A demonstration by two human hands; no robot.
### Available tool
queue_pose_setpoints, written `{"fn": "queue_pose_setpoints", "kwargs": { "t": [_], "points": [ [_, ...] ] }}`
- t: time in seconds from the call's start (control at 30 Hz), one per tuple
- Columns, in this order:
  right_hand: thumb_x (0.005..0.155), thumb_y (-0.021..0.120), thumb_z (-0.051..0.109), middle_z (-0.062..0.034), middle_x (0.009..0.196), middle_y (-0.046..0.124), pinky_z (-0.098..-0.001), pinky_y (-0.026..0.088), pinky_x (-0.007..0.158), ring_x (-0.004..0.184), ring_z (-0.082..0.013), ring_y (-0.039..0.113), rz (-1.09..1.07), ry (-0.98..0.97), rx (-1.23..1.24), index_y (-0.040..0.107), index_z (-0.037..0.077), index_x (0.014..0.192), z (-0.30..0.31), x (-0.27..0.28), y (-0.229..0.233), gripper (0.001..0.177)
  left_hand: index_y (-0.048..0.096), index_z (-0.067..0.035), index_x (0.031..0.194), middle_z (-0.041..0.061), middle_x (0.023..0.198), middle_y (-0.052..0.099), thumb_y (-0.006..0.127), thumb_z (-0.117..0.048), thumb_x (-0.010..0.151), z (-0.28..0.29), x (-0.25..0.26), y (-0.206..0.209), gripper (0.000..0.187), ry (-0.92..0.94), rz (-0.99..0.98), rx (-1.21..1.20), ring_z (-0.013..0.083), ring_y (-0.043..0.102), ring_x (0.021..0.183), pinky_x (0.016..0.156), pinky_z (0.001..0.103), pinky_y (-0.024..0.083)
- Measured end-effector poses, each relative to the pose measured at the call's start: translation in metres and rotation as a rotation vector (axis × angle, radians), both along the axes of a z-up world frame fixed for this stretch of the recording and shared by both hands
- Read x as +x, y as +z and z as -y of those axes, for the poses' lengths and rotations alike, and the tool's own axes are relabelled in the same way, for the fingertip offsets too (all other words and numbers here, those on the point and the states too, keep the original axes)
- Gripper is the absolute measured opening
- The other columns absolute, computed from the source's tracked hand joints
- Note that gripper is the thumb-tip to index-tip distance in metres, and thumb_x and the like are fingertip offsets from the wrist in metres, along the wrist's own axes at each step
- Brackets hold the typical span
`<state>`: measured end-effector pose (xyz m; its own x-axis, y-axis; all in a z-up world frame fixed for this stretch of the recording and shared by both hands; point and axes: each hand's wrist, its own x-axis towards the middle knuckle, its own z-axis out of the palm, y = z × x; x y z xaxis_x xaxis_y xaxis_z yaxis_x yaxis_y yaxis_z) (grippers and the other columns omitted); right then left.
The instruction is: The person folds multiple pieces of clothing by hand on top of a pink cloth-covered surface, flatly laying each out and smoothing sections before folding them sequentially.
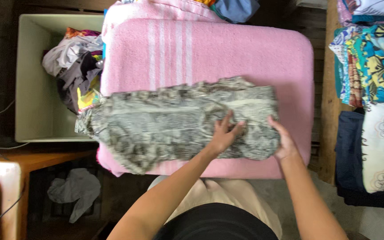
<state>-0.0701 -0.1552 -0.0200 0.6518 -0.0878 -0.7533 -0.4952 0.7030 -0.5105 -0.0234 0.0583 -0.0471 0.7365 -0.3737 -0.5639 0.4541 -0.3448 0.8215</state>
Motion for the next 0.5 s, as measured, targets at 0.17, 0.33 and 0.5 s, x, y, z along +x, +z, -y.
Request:
{"fn": "queue_pose_setpoints", "kwargs": {
  "t": [0.17,0.33,0.5],
  "points": [
    [0.098,0.072,0.033,-0.0200,0.128,0.067,-0.0436,0.055,0.093,0.112,-0.0278,0.067,0.117,0.045,-0.130,0.052,-0.005,0.143,0.074,-0.017,0.047,0.063,0.010,-0.032,0.162,0.015,0.163,0.008,0.048,-0.070,0.081,0.067,0.002,0.042,0.097,-0.150,-0.442,-0.333,0.0418,0.039,0.144,0.112,0.063,0.040],
    [0.086,0.074,0.025,-0.0098,0.131,0.066,-0.0419,0.056,0.093,0.116,-0.0231,0.065,0.110,0.333,-0.343,0.046,0.009,0.151,0.059,-0.014,0.085,0.073,0.010,-0.022,0.163,0.021,0.167,0.017,0.030,-0.083,0.084,0.074,0.003,0.057,0.102,-0.202,-0.564,-0.560,0.0462,0.023,0.150,0.114,0.072,0.027],
    [0.082,0.078,0.018,-0.0133,0.138,0.062,-0.0402,0.058,0.089,0.117,-0.0245,0.064,0.185,0.459,-0.437,0.034,0.012,0.159,-0.048,0.010,0.077,0.088,0.009,-0.012,0.163,0.022,0.169,0.017,0.014,-0.088,0.083,-0.003,0.021,0.055,0.111,-0.050,-0.720,-0.759,0.0442,0.021,0.153,0.116,0.074,0.021]
  ]
}}
